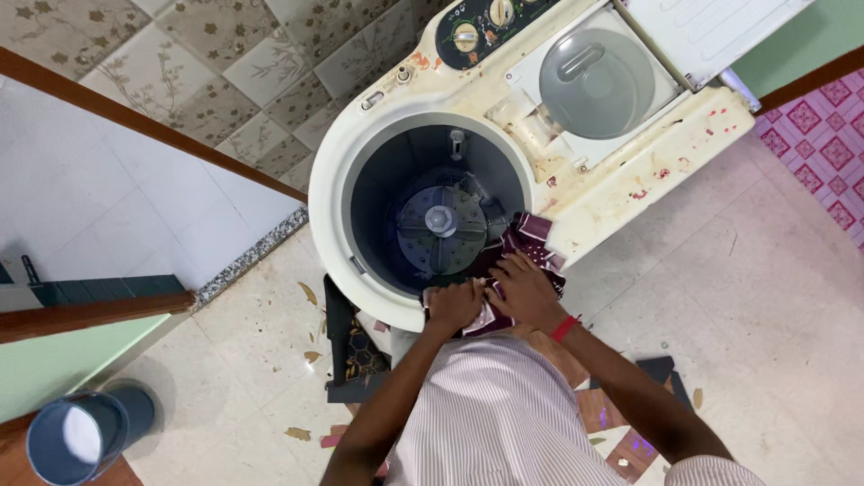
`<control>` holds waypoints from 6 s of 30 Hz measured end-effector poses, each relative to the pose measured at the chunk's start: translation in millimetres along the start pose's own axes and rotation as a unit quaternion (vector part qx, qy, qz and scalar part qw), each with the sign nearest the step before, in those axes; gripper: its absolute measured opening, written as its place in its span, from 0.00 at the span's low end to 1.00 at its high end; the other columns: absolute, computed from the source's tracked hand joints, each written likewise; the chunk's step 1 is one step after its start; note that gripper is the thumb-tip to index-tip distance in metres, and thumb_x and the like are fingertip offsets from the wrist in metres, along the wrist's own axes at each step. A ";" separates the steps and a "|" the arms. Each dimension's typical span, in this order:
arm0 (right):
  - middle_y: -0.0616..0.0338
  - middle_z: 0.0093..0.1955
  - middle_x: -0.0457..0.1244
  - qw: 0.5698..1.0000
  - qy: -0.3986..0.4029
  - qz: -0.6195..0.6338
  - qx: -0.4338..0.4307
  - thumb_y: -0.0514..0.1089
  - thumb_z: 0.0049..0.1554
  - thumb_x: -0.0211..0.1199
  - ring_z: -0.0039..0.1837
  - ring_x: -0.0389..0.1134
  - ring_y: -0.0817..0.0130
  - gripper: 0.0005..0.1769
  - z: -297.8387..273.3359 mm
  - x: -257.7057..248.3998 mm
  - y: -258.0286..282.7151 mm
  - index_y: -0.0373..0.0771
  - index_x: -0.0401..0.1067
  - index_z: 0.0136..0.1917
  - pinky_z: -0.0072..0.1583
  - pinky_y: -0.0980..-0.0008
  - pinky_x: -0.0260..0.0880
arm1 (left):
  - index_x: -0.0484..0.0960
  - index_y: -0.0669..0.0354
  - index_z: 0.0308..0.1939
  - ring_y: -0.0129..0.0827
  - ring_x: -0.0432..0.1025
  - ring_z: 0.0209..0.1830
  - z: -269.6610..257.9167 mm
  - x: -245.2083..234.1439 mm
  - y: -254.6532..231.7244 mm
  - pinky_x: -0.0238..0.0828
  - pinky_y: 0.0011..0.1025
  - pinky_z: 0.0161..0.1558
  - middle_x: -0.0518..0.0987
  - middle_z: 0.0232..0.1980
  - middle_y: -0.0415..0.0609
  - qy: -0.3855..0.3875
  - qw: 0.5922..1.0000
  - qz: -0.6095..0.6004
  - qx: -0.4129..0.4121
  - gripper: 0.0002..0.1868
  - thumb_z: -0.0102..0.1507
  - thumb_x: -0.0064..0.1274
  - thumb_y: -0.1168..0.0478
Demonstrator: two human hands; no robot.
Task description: The person washes a piece of patterned cloth by dipping it into a washing machine tub and scrubbing it by hand before placing it into the spin-dryer compartment.
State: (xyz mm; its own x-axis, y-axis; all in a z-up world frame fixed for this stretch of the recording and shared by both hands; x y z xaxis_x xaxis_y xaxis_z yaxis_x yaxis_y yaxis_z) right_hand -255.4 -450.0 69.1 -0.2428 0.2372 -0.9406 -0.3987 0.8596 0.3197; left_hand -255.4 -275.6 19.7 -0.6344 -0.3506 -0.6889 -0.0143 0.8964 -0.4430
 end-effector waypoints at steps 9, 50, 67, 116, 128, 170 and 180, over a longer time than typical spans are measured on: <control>0.39 0.80 0.52 0.978 -0.209 -0.012 -0.004 0.53 0.63 0.56 0.81 0.50 0.43 0.32 -8.0 -24.9 -77.1 0.37 0.65 0.76 0.80 0.45 0.43 | 0.67 0.74 0.67 0.67 0.70 0.64 82.8 49.8 -65.4 0.63 0.50 0.66 0.75 0.62 0.73 -0.092 0.948 -0.248 0.174 0.32 0.73 0.33 0.46; 0.35 0.84 0.42 0.973 -0.197 -0.033 -0.115 0.51 0.64 0.49 0.84 0.42 0.42 0.37 257.4 -29.0 -196.4 0.33 0.51 0.81 0.80 0.42 0.32 | 0.47 0.68 0.82 0.71 0.35 0.83 266.9 -94.2 -72.9 0.33 0.63 0.77 0.38 0.84 0.74 -0.483 0.862 -0.151 0.030 0.43 0.72 0.37 0.42; 0.39 0.86 0.40 0.964 -0.242 -0.066 -0.091 0.52 0.67 0.49 0.86 0.38 0.41 0.36 304.8 1.2 -90.2 0.37 0.50 0.83 0.81 0.41 0.34 | 0.58 0.46 0.81 0.51 0.45 0.84 210.4 -175.2 72.4 0.42 0.56 0.77 0.51 0.85 0.53 -0.488 0.860 0.146 0.013 0.37 0.68 0.46 0.46; 0.43 0.57 0.68 0.930 0.270 0.088 -0.234 0.57 0.67 0.50 0.62 0.69 0.46 0.25 47.9 6.4 -16.7 0.37 0.68 0.66 0.64 0.47 0.65 | 0.57 0.69 0.72 0.75 0.41 0.76 -64.5 55.8 -49.9 0.34 0.68 0.69 0.48 0.77 0.70 -0.405 0.894 0.043 -0.185 0.46 0.61 0.53 0.41; 0.46 0.73 0.57 0.991 -0.055 -0.039 -0.116 0.52 0.56 0.63 0.75 0.54 0.47 0.27 -60.2 -97.7 -177.1 0.37 0.72 0.65 0.73 0.39 0.48 | 0.58 0.64 0.77 0.60 0.46 0.82 21.7 49.2 -187.5 0.33 0.61 0.77 0.55 0.81 0.63 -0.388 0.908 0.058 0.145 0.45 0.63 0.49 0.40; 0.37 0.76 0.54 0.982 -0.177 -0.045 0.043 0.59 0.63 0.55 0.79 0.52 0.41 0.33 24.3 -117.5 -308.5 0.40 0.66 0.74 0.79 0.39 0.38 | 0.61 0.64 0.76 0.60 0.46 0.81 171.4 -10.5 -266.7 0.36 0.64 0.74 0.53 0.80 0.68 -0.344 0.925 0.076 0.140 0.48 0.63 0.47 0.34; 0.31 0.77 0.51 0.987 -0.108 -0.056 -0.108 0.61 0.61 0.54 0.79 0.50 0.37 0.38 26.3 -135.4 -343.3 0.37 0.60 0.78 0.75 0.36 0.41 | 0.60 0.62 0.76 0.58 0.47 0.81 152.0 9.8 -302.9 0.36 0.60 0.75 0.55 0.80 0.65 -0.358 0.932 0.035 0.038 0.47 0.63 0.46 0.33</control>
State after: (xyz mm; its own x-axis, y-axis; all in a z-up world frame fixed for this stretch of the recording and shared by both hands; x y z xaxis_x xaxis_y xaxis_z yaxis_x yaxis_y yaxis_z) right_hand -62.3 -765.3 83.8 -0.0015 0.2577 -0.9662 -0.5971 0.7748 0.2076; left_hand -139.8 -591.7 60.0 0.0479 -0.4068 -0.9123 0.0801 0.9119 -0.4024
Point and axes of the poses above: each hand's wrist, its own z-axis towards the middle knuckle, its own x-axis out of the palm, y = z × x, the point moved 1 cm from there along z, towards the middle knuckle
